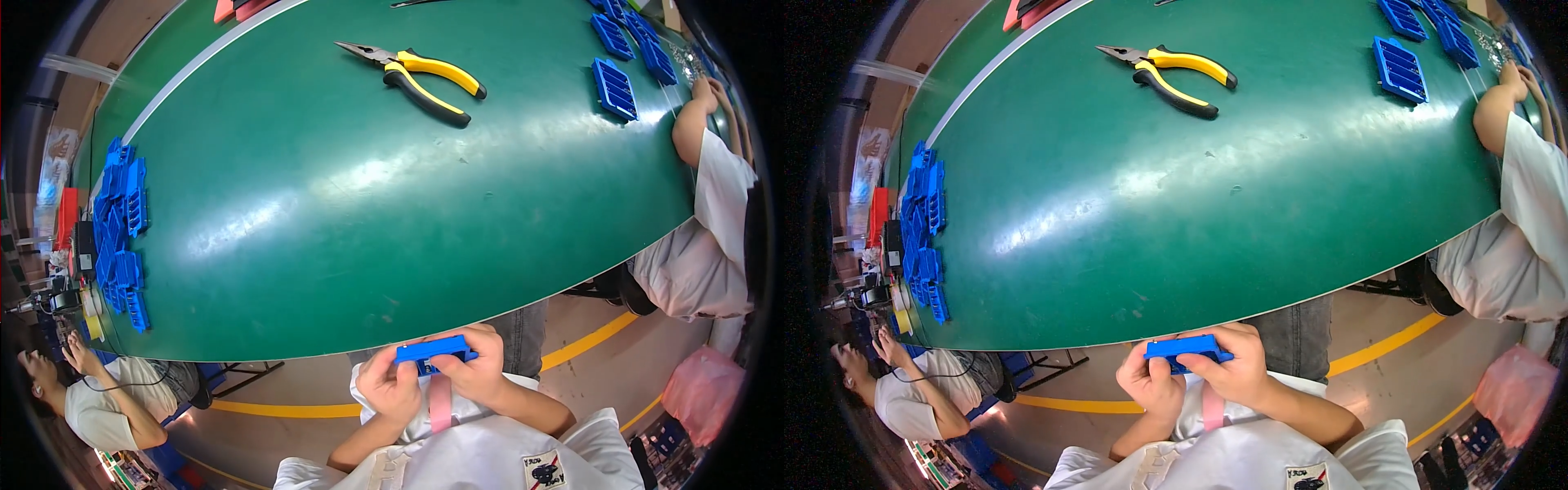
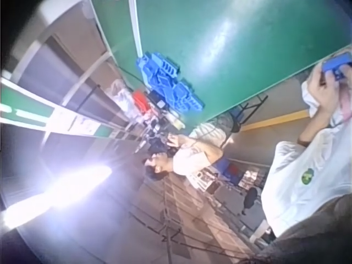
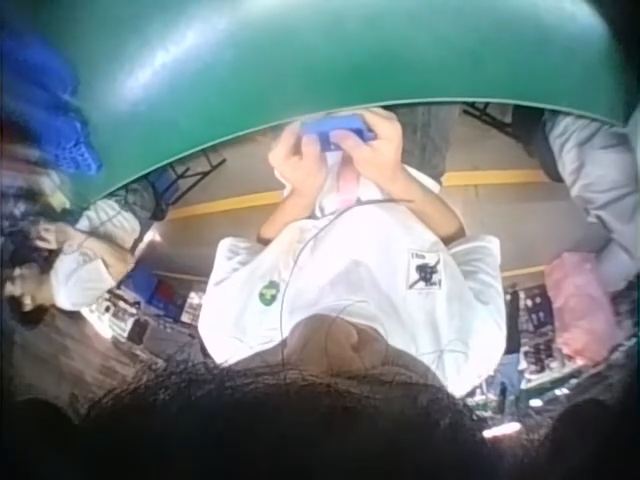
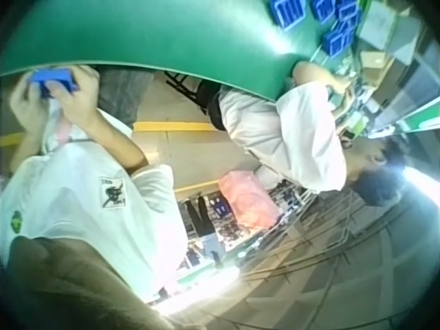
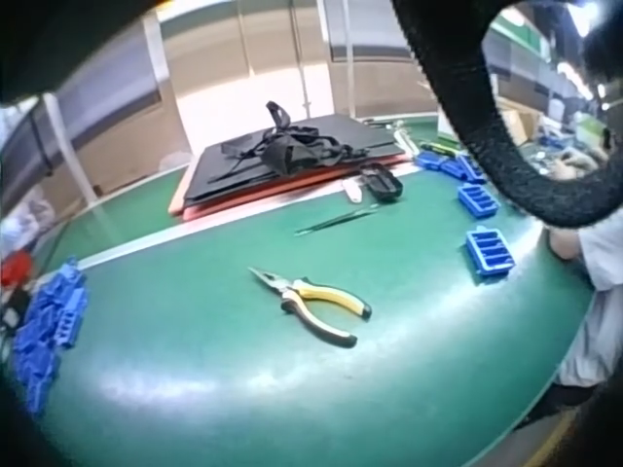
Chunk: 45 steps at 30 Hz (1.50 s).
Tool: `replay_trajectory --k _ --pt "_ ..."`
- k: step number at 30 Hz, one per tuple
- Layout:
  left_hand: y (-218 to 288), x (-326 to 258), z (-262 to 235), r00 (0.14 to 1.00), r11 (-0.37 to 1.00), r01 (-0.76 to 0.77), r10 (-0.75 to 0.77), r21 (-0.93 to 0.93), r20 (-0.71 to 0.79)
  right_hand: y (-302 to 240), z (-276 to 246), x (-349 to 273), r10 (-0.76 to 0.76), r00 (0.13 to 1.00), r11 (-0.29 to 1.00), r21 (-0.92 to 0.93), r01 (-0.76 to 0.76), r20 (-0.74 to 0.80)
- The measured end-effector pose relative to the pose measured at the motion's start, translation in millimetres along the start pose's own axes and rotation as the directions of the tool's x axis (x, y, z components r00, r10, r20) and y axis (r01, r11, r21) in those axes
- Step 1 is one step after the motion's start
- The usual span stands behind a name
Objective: Assembling and finishing blue plastic component parts using needle-nose pliers at a factory workbench.
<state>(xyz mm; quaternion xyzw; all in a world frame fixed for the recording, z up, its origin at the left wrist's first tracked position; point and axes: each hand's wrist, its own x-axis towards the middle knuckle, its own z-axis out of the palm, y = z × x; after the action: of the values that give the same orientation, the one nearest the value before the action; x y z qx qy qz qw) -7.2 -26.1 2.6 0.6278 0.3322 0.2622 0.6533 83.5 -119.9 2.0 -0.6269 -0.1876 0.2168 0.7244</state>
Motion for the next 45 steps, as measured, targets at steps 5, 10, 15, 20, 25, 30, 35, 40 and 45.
replay_trajectory --k 5,10,15,20,25,30,35,40,45 --pt "-5.9 -1.5 -5.0 0.996 0.993 -0.023 0.033 -0.119 0.08 -4.4 -1.1 3.5 0.015 1.0 1.0 -0.017 -0.014 0.024" --pt "-18.2 -2.0 -4.2 0.997 0.95 0.042 -0.018 -0.309 0.077 -3.4 -2.4 3.7 -0.016 0.999 0.995 -0.094 0.019 0.029" --pt "-16.3 2.9 -14.6 0.987 0.982 0.047 -0.017 -0.181 0.162 -3.2 -6.0 4.5 -0.038 0.999 0.994 -0.099 0.041 0.038" --pt "-3.9 13.2 -28.2 0.964 0.999 0.036 -0.045 0.037 0.263 -5.4 -14.1 5.6 -0.012 0.996 0.991 -0.131 0.024 0.088" --pt "5.2 22.6 -30.3 0.907 0.994 -0.036 -0.011 0.105 0.42 -3.6 -18.6 -2.0 0.141 0.988 0.99 -0.024 -0.14 0.062" --pt "11.1 13.3 -14.9 0.915 0.968 0.215 -0.153 -0.129 0.374 6.4 -12.9 -18.9 0.245 0.959 0.952 0.222 -0.21 -0.142" --pt "10.3 -1.0 -3.3 0.924 0.983 0.146 -0.095 -0.111 0.37 14.3 -10.7 -39.2 0.412 0.906 0.779 0.553 -0.295 -0.098" --pt "19.7 -5.1 -8.4 0.895 0.999 -0.036 0.023 0.021 0.445 2.2 -20.1 -51.1 0.349 0.937 0.811 0.505 -0.297 -0.01" --pt "78.4 61.3 -5.1 0.596 0.86 -0.507 0.3 0.06 0.745 -32.4 -43.2 -39.7 0.216 0.969 0.9 0.409 -0.149 -0.12"
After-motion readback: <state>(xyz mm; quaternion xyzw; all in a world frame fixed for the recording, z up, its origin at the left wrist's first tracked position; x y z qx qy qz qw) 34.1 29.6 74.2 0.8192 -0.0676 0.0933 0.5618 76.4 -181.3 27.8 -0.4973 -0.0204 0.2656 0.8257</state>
